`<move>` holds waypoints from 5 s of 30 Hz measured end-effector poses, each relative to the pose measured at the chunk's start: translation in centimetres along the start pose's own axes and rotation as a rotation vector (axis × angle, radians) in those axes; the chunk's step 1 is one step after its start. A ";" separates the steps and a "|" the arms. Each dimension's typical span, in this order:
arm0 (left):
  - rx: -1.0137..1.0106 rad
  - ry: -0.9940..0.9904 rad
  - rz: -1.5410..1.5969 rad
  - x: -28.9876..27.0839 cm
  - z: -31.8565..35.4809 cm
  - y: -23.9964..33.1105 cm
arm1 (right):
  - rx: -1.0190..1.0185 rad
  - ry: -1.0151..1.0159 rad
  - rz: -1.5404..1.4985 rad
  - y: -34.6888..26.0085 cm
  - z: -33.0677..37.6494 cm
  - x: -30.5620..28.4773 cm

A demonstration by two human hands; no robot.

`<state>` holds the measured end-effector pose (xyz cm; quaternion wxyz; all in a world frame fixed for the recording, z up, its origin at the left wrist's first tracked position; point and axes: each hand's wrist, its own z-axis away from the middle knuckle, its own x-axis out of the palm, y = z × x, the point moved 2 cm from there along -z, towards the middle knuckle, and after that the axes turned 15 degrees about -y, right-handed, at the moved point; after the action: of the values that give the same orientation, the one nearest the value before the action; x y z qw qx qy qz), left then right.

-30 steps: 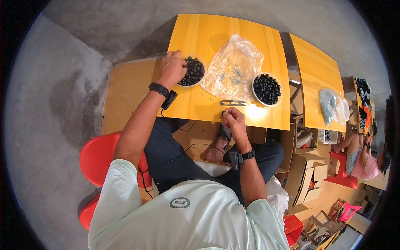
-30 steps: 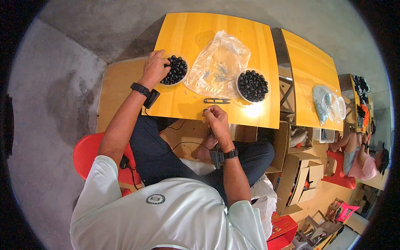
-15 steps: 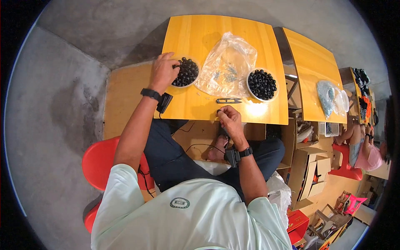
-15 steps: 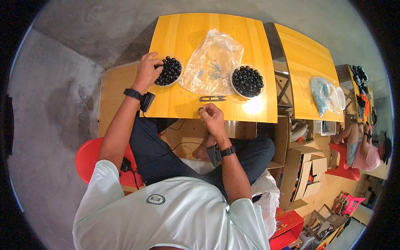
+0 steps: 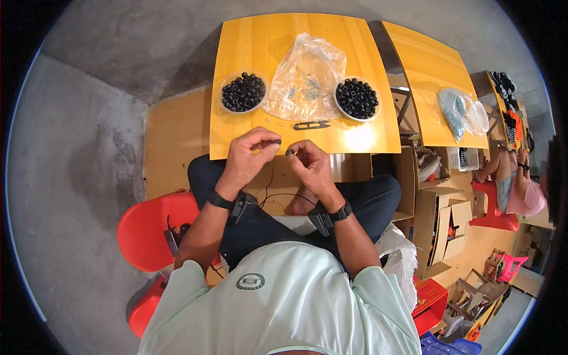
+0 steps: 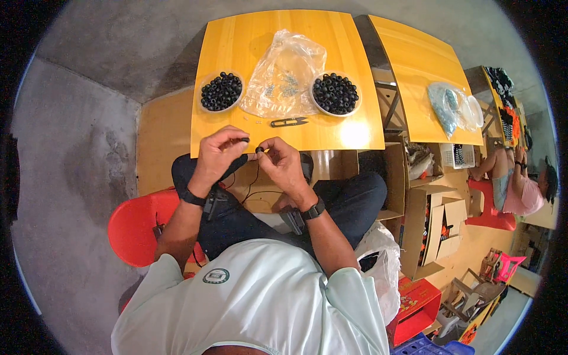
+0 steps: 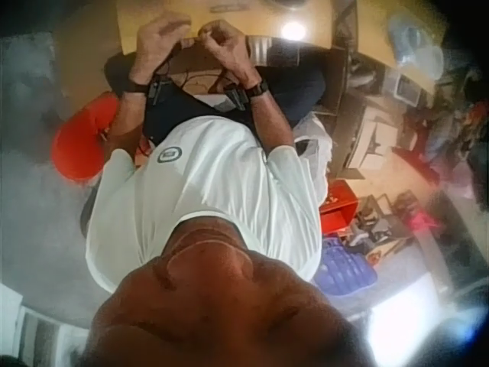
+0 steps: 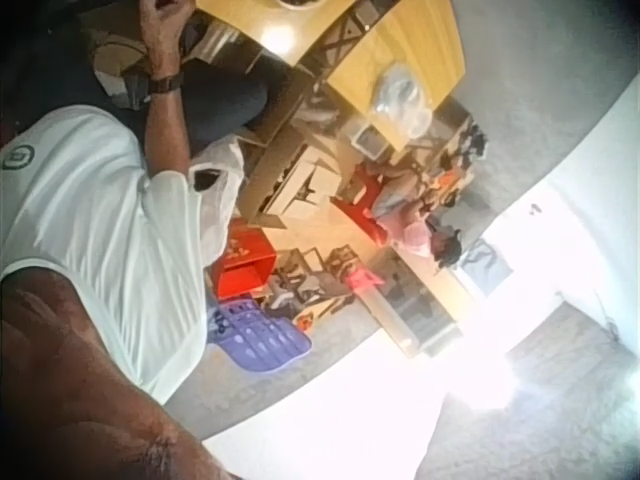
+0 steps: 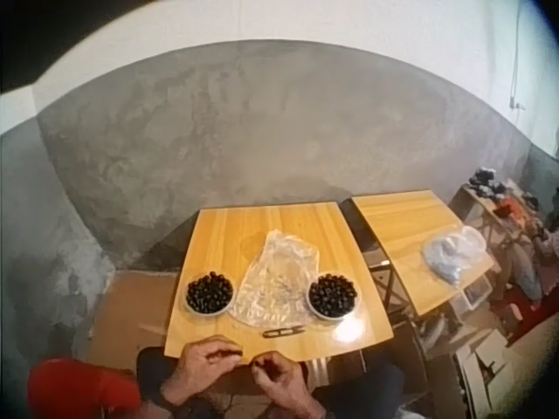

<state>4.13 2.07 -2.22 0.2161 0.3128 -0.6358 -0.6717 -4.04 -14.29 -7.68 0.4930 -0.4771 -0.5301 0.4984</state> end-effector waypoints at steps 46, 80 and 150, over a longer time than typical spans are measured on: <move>0.008 0.234 -0.885 -2.7 -5.2 -8.3 | 0.140 0.062 -0.377 2.3 5.9 -1.9; 0.207 -0.324 -0.871 5.0 1.4 0.0 | 0.117 -0.001 -0.298 1.8 5.4 0.0; -0.004 -0.182 -0.212 3.9 3.2 -2.9 | 0.137 -0.326 -1.321 5.4 8.6 1.8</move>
<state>-0.56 1.93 -5.70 0.0860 0.3154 -0.6150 -0.7176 -12.63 -12.74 -13.15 0.6367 0.0599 -0.7448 0.1907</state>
